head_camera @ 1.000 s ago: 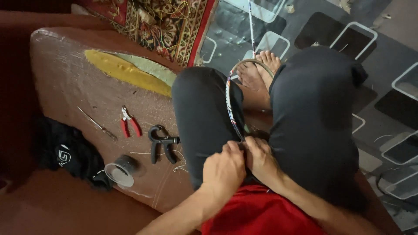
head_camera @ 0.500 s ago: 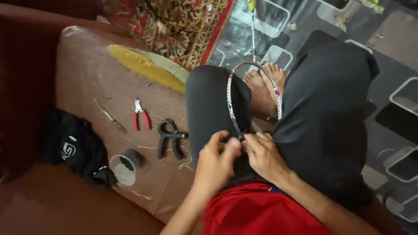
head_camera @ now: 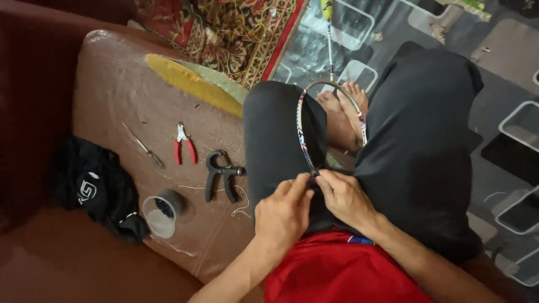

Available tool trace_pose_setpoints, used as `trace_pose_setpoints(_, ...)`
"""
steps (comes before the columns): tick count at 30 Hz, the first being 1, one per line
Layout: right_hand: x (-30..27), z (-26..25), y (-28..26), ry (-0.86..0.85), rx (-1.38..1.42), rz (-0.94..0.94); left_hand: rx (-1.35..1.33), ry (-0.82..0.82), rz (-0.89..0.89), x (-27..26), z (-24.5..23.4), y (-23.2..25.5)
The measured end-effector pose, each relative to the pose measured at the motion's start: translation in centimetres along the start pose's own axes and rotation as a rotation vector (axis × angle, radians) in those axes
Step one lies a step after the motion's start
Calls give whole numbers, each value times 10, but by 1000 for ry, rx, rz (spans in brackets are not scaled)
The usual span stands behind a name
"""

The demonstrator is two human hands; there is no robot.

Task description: Threading and tensioning strings on a badminton racket frame using manual tools while sitting on the floor.

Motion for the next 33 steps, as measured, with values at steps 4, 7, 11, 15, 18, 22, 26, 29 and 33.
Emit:
trace_pose_setpoints(4, -5, 6, 15, -10, -50, 30, -381, -154, -536, -4, 25, -26)
trace_pose_setpoints(7, -4, 6, 9, 11, -68, 60, -602, -306, -921, -25, 59, -42)
trace_pose_setpoints(11, -7, 8, 17, 9, -54, 85, -1190, -351, -1462, -24, 62, -21)
trace_pose_setpoints(15, -10, 11, 27, -15, -65, 134, -1249, -443, -1574, -17, 57, -13)
trace_pose_setpoints(18, -9, 14, 30, -35, -103, 142, -1120, -433, -1437, -32, 84, -29)
trace_pose_setpoints(22, -9, 20, 37, -40, -154, 110, -319, -487, -683, -10, 72, -33)
trace_pose_setpoints(26, -4, 14, 26, -42, -167, 88, 297, -131, 121, -10, 58, 8)
trace_pose_setpoints(29, -4, 14, 30, -36, -56, 47, 526, -18, 276, -9, 56, 14)
trace_pose_setpoints(33, 0, 24, 41, 30, -212, -20, 163, -208, -48, 12, 60, -16)
Point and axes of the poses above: each hand's wrist, its own x-axis towards the middle knuckle, its own z-axis out of the palm, y = z × x, the point moved 6 cm from there along x, towards the middle knuckle, and after that the axes turned 9 degrees about y, right-handed, at the moved point
